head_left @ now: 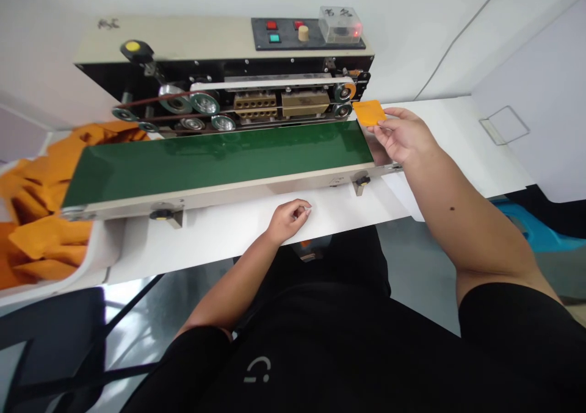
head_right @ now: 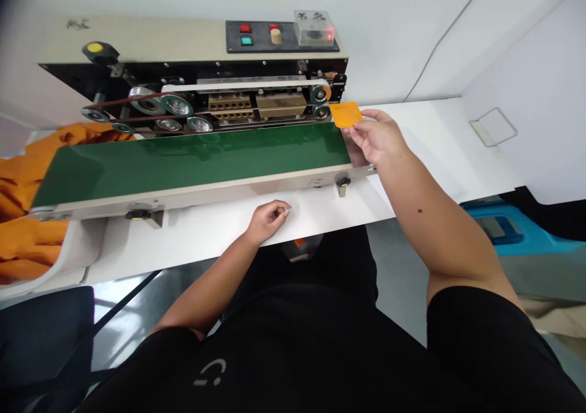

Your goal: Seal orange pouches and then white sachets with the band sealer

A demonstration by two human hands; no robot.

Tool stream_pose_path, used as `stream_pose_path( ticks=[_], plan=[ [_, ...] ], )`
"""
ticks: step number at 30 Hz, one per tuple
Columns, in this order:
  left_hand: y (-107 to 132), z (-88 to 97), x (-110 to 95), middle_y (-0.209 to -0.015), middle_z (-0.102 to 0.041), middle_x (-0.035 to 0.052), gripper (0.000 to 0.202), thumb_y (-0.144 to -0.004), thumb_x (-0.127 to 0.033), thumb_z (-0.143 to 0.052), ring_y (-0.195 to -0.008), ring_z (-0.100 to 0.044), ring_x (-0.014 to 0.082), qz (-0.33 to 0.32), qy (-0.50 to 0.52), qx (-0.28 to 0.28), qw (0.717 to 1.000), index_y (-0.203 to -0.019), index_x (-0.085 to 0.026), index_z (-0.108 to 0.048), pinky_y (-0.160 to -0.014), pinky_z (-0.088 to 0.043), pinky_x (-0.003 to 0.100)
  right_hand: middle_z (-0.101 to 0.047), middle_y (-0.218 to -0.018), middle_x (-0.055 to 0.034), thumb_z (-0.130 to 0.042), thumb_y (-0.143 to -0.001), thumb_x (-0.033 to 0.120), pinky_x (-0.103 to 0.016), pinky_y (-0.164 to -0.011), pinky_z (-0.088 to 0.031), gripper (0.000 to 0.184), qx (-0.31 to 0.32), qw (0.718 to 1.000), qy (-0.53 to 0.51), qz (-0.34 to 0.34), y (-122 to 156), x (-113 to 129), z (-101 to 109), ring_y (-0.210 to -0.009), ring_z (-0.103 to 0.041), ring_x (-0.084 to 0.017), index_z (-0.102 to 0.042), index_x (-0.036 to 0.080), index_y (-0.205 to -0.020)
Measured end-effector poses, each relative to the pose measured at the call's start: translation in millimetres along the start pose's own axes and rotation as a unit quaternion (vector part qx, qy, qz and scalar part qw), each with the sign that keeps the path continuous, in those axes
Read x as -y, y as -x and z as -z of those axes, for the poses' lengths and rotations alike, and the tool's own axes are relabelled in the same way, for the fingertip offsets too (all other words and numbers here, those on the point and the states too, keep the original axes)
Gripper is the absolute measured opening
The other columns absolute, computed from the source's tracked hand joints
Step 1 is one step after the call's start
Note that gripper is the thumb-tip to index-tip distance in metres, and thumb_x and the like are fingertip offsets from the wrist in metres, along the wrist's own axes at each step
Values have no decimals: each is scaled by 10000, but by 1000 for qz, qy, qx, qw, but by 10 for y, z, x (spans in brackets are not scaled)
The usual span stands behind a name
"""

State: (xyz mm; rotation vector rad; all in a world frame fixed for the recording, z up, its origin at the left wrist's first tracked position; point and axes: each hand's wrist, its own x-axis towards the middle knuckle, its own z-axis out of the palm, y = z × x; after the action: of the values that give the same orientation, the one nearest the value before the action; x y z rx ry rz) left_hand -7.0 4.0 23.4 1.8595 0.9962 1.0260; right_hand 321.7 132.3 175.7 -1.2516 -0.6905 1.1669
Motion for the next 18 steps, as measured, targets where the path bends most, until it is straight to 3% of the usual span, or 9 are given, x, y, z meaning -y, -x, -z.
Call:
stream_pose_path(
  ticks=[5,11,15,18],
  plan=[
    [-8,-1,-3,-719,-662,9,224,-976,-386,-634,-638,-595,123,4,5,-2,1000,-1012,-182,-720,-658,-511,243,-693,-905,-13,-651,-739,-43,-218,-639,-667,417,-3,1000,-13,-4,-166,-136,-114,-766,-754,-145,-535,207,-1052],
    [-8,-2,-6,-720,-659,11,235,-979,-400,-629,-637,-591,127,6,9,1,1000,-1007,-185,-720,-653,-507,246,-674,-891,0,-719,-784,-16,-188,-633,-651,377,24,999,-13,19,-171,-220,-306,-805,-760,-138,-505,200,-1007],
    [-4,3,5,-714,-656,9,231,-983,-397,-626,-635,-586,125,4,7,1,1000,-1005,-187,-720,-654,-503,244,-657,-895,-1,-780,-836,88,-177,-628,-632,336,42,999,3,30,-44,-194,-433,-790,-757,-126,-507,203,-996],
    [-4,8,14,-708,-650,5,216,-984,-381,-632,-628,-583,120,5,4,0,1000,-1011,-186,-720,-648,-497,238,-646,-935,8,-803,-869,226,-168,-616,-612,317,37,997,43,56,240,-165,-467,-763,-755,-111,-515,221,-1003]
  ],
)
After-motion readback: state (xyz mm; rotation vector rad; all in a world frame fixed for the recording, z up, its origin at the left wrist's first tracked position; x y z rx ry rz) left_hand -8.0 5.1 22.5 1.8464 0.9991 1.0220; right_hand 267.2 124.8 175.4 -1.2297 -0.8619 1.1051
